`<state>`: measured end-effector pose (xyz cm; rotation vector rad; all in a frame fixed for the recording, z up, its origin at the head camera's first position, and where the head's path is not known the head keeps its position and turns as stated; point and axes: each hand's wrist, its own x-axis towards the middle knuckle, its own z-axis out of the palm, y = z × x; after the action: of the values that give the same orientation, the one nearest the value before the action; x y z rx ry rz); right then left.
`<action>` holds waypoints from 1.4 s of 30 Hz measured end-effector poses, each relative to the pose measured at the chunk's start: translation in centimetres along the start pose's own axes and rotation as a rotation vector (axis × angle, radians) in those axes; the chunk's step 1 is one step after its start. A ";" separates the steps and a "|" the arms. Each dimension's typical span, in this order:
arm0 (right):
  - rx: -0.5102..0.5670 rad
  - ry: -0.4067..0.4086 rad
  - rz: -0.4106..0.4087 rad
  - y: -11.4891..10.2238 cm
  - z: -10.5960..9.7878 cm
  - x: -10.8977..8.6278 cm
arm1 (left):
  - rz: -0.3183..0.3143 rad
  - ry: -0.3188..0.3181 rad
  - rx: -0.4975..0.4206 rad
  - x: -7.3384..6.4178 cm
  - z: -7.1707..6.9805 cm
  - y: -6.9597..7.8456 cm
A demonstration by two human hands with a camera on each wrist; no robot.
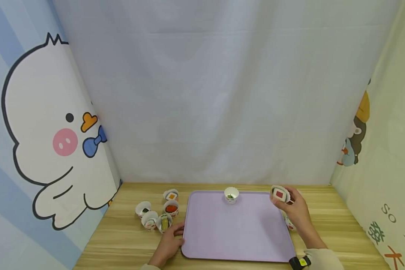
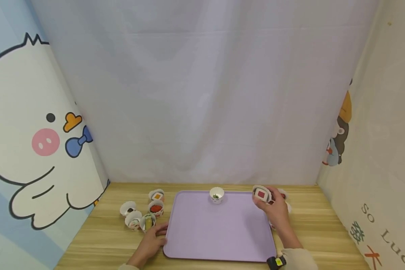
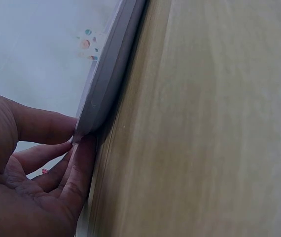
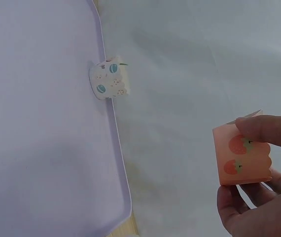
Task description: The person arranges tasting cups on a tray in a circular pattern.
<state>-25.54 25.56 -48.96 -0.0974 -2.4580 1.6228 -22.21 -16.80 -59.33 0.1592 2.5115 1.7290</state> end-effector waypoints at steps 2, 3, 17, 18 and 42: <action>0.003 -0.009 -0.002 -0.2 0.4 0.1 | -0.001 -0.001 0.000 0.0 0.0 0.0; 0.007 -0.013 0.001 -0.3 0.6 0.1 | 0.001 -0.001 -0.001 0.0 0.0 0.1; 0.001 -0.047 0.036 -0.6 3.0 0.7 | 0.009 0.008 -0.017 0.0 0.0 0.0; 0.000 -0.049 0.039 -0.6 3.2 0.7 | 0.008 0.008 -0.018 0.0 0.0 0.0; -0.033 -0.074 0.086 1.4 8.6 2.4 | 0.020 0.006 -0.022 0.0 0.0 0.0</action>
<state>-29.68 18.76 -53.24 -0.1523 -2.5694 1.6485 -22.19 -16.81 -59.35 0.1779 2.5024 1.7662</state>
